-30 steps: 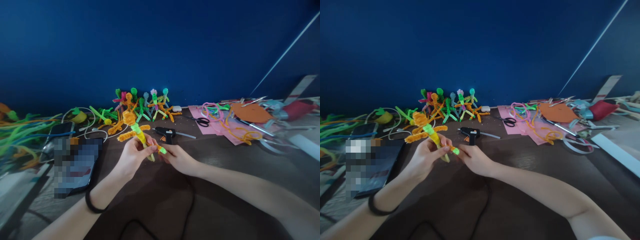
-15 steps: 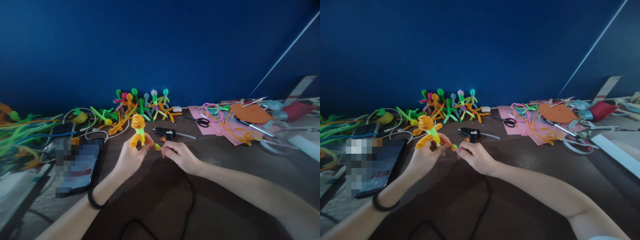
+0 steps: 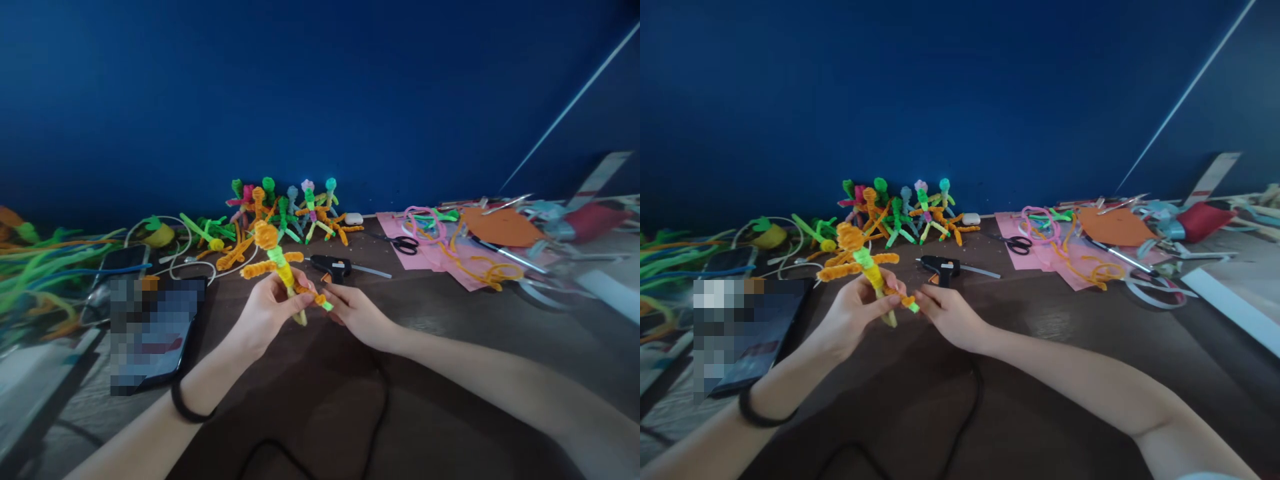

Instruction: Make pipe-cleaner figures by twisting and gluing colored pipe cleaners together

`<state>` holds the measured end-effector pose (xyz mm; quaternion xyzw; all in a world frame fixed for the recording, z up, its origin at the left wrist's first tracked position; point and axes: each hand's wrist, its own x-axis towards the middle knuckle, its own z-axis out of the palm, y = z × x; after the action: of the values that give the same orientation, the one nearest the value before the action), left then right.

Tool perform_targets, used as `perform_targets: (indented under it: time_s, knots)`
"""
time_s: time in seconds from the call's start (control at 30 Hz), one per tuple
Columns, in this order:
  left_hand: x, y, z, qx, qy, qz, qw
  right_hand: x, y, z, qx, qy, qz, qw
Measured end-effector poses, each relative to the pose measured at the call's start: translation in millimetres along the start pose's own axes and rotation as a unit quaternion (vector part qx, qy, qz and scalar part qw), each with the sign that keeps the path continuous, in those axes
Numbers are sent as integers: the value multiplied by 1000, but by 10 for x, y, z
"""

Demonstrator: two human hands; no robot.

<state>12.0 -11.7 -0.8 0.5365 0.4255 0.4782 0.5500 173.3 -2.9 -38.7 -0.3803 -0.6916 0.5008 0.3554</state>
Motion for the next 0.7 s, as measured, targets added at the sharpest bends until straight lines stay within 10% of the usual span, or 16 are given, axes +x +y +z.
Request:
perform_targets:
  time_s: [0.47,0.7]
  knots:
    - [49,-96,17,100,121,19,987,-102,-40,119,6,-73,18,997]
    - [19,-109,-6,278,69,72,955,-103,-109,40,-118,-77,-14,990]
